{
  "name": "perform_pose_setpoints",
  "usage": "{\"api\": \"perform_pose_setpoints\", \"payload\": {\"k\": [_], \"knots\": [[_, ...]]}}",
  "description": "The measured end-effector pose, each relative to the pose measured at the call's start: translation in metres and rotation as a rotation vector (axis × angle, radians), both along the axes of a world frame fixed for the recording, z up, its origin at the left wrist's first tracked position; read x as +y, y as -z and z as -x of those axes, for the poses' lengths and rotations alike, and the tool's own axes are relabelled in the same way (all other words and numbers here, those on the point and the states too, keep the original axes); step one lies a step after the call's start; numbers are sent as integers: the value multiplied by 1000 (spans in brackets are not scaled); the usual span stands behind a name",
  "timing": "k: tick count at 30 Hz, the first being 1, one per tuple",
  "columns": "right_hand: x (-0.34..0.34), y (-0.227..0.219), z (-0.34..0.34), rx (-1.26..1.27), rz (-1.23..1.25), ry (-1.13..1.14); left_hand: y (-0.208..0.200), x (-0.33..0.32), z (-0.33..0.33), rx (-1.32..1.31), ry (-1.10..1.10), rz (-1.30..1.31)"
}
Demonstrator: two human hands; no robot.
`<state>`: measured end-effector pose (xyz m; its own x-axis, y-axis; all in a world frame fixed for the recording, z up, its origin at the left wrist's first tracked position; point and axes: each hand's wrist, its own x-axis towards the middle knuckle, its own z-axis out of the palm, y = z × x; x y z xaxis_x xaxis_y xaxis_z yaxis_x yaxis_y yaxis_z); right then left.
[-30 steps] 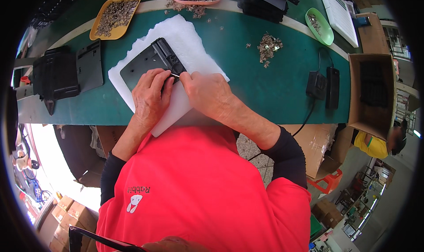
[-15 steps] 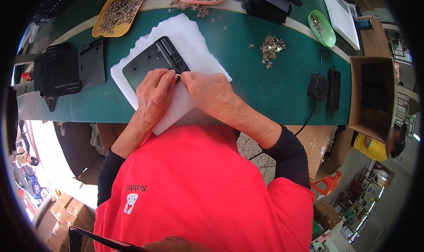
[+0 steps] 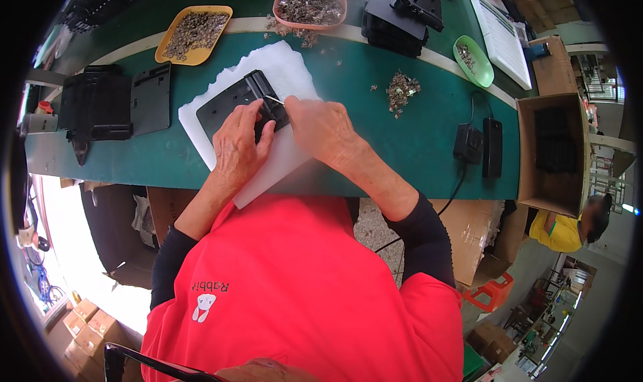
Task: The person uses a screwdriver to remove screws from a black electronic device casing. They place the screws into a yellow tray and set the casing aside. The person then picks up another casing and repeats the process of unscrewing and organizing the parts on a green workbench.
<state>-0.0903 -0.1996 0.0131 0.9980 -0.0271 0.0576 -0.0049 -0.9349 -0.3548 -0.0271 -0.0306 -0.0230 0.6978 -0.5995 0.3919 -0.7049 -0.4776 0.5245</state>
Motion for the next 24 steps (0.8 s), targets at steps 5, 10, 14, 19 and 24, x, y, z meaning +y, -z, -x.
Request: {"api": "perform_pose_setpoints", "payload": {"k": [5,10,14,19,24], "knots": [[-1,0,-9,7,36,-28,5,-1,0,-77,5,21],[5,-3,-16,-152,-657,82,5,-1,1,-71,20,-15],[4,7,-32,-363,-1304,27,4,-1,0,-89,32,-9],[-2,31,-31,-276,-1177,241,5,-1,2,-56,33,-24],[-23,22,-20,-255,-609,194,4,1,1,-67,49,-34]]}}
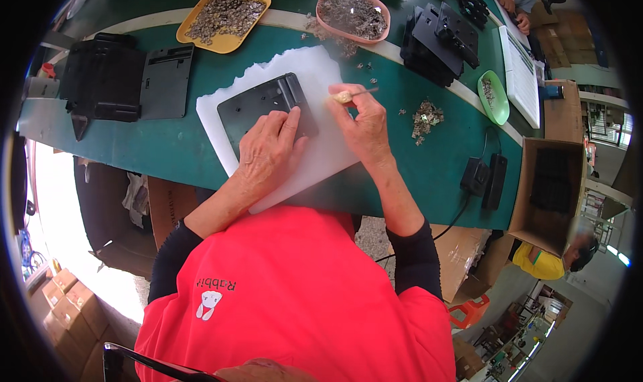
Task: The person uses a screwdriver to remove screws from a black electronic device casing. They place the screws into a yellow tray and set the casing aside. The person then picks up another casing and repeats the process of unscrewing and organizing the parts on a green workbench.
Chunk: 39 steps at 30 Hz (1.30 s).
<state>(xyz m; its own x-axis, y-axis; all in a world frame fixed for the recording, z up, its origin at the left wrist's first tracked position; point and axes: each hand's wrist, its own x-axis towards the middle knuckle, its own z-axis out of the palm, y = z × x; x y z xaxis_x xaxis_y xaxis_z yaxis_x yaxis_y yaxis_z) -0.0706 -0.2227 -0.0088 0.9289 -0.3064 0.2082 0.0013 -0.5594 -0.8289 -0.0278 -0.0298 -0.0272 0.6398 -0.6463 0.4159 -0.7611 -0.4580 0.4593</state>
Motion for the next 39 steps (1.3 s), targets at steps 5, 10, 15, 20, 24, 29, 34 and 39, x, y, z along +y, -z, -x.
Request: {"api": "perform_pose_setpoints", "payload": {"k": [5,10,15,20,24,29,34,39], "knots": [[2,-4,7,-76,330,-74,3,-2,1,-35,-3,16],[19,4,7,-198,250,-149,9,-2,0,-81,-7,46],[33,7,0,-313,295,-159,10,-3,-4,-136,4,97],[35,10,-3,-343,326,-158,10,-3,-3,-122,9,109],[34,8,-9,-294,373,-151,10,-2,-4,-134,20,80],[36,-8,-27,-16,284,-93,9,-2,-3,-129,4,77],[8,5,-33,213,-343,-24,5,-1,-1,45,-5,44],[6,-8,-46,202,-397,-63,5,-6,-3,-42,-8,-30]]}}
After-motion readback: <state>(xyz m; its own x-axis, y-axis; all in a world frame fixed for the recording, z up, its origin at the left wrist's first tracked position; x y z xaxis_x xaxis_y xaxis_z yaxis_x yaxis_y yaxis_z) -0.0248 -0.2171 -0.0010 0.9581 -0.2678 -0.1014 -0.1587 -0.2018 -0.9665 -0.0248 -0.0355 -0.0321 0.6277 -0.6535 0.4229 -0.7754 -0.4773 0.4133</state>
